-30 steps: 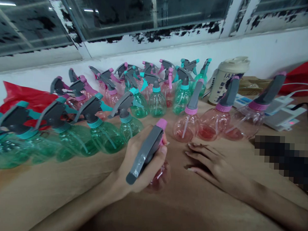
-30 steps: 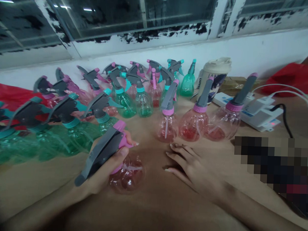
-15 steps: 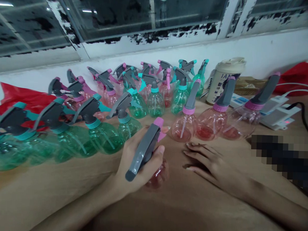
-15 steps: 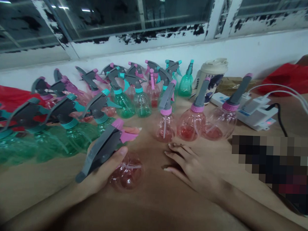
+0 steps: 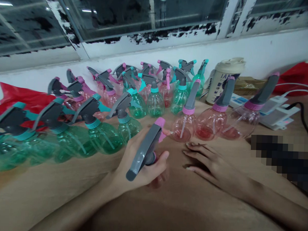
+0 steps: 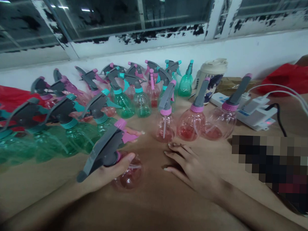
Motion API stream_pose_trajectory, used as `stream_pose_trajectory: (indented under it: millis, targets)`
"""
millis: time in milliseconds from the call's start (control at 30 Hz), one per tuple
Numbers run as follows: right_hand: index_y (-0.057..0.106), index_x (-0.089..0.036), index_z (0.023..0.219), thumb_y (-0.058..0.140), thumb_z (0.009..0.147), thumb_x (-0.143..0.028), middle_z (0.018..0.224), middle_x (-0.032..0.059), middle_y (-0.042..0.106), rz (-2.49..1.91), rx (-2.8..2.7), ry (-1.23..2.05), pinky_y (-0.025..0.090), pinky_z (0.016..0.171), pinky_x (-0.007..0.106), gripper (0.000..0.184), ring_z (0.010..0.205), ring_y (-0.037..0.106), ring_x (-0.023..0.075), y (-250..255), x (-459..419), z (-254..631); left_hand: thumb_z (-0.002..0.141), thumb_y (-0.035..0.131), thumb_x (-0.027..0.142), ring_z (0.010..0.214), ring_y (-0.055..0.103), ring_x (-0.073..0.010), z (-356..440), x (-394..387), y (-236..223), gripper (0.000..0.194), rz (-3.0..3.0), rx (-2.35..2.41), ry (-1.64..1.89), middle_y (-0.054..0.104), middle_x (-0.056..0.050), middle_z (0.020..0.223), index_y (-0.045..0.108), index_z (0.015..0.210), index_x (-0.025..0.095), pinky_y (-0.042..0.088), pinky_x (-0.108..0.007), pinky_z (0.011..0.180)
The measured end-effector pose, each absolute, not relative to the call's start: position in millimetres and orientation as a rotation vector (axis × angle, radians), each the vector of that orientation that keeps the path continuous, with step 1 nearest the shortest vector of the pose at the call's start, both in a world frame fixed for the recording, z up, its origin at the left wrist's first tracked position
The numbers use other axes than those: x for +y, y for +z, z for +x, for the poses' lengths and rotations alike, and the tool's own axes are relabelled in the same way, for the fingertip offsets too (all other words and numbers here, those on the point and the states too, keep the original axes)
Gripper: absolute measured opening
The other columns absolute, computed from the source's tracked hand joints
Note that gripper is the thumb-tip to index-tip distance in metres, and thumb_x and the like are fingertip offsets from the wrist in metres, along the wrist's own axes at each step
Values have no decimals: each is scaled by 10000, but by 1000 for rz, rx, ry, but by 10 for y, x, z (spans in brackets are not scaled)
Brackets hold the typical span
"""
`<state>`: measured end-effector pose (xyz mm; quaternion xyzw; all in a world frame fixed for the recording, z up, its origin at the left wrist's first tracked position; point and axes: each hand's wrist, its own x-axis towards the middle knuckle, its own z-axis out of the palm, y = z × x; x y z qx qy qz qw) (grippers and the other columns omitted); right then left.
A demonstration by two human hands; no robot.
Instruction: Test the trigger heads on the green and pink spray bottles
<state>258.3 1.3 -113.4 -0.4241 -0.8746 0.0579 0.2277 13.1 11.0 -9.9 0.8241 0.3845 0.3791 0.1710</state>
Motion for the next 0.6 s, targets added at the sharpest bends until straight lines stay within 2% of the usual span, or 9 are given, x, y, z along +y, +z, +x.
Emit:
stream_pose_trajectory:
  millis: [167, 333, 600]
  targets:
    - [517, -222, 1262, 461, 903, -405, 1248, 90, 573, -1171, -2405, 163, 450, 974, 454, 407, 1207, 483, 238, -1133, 8, 2587, 728, 577, 164, 774, 613, -202, 120, 134, -51, 286, 2376, 1076, 1066, 574, -19, 849, 484, 978, 269, 555, -365, 735]
    - [520, -210, 1254, 442, 914, -400, 1258, 95, 565, -1168, -2425, 151, 433, 989, 472, 397, 1219, 468, 244, -1137, 9, 2589, 724, 547, 162, 628, 559, -175, 131, 129, -33, 215, 2396, 1071, 1073, 516, 2, 761, 464, 896, 261, 527, -340, 629]
    - [520, -194, 1252, 456, 906, -405, 1265, 105, 558, -1170, -2427, 162, 434, 987, 472, 410, 1220, 467, 246, -1143, 11, 2589, 772, 507, 176, 478, 476, -125, 132, 119, -40, 130, 2398, 1076, 1037, 480, 37, 678, 424, 839, 252, 482, -311, 552]
